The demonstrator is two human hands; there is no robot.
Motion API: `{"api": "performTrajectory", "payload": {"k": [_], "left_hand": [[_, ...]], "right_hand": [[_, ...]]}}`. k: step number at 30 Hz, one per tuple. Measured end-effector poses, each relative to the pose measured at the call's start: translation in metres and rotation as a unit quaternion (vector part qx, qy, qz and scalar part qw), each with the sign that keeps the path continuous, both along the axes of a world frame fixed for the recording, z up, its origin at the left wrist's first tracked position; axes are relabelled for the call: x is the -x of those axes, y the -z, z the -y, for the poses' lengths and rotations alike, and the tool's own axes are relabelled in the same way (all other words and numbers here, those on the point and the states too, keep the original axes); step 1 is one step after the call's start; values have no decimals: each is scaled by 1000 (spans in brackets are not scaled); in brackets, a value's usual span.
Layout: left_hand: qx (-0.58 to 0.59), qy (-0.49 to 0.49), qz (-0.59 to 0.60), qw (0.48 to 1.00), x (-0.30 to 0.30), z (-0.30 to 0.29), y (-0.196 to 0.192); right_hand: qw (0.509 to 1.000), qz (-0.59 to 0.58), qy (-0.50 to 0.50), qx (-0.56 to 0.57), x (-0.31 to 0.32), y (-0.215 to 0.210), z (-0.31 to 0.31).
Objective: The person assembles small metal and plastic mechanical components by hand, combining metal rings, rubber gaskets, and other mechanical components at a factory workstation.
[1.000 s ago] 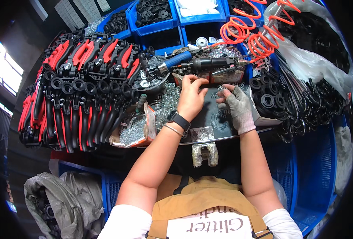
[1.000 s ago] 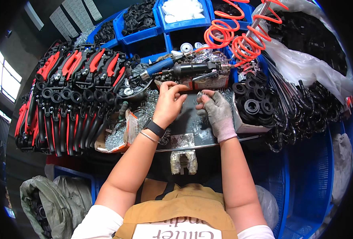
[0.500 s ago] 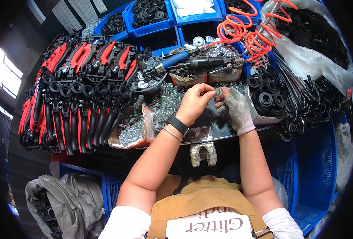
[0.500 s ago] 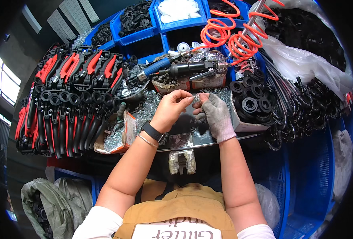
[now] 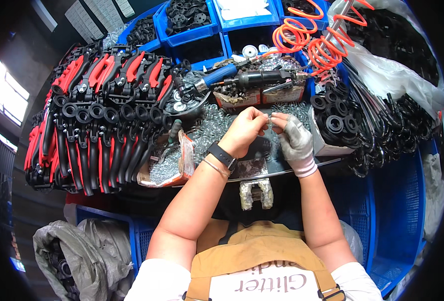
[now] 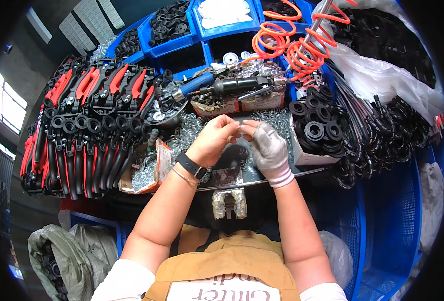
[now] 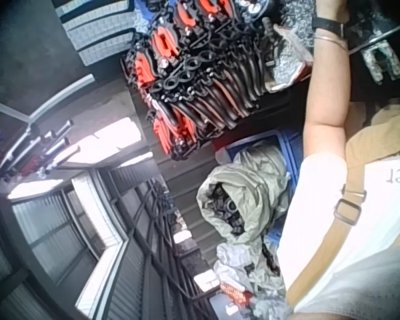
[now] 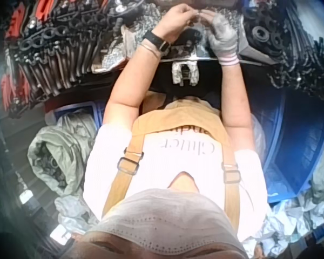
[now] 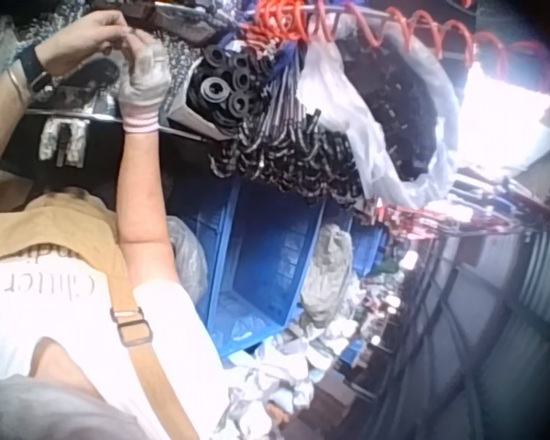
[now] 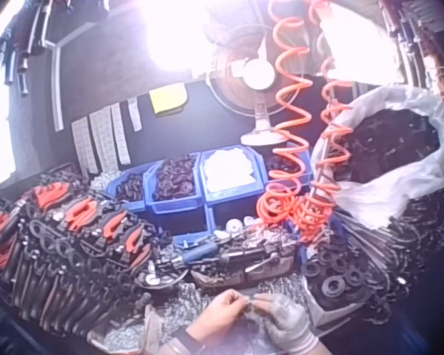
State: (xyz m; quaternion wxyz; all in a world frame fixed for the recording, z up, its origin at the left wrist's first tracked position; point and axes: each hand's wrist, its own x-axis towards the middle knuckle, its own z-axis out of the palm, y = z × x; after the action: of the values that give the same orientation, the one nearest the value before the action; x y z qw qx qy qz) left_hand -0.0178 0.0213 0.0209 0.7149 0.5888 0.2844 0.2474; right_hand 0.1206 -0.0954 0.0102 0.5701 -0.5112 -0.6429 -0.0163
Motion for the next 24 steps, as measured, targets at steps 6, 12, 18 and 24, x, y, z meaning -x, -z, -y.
{"api": "performTrajectory", "payload": {"k": [6, 12, 18, 24], "left_hand": [[45, -59, -27, 997, 2, -7, 4], [-545, -226, -119, 799, -5, 0, 17], [-287, -71, -32, 955, -6, 11, -1], [-183, -98, 5, 978, -9, 17, 0]], "right_hand": [[996, 49, 27, -66, 1, -4, -3], [822, -529, -76, 195, -4, 2, -9], [814, -535, -93, 205, -4, 8, -11], [835, -509, -75, 193, -2, 9, -12]]}}
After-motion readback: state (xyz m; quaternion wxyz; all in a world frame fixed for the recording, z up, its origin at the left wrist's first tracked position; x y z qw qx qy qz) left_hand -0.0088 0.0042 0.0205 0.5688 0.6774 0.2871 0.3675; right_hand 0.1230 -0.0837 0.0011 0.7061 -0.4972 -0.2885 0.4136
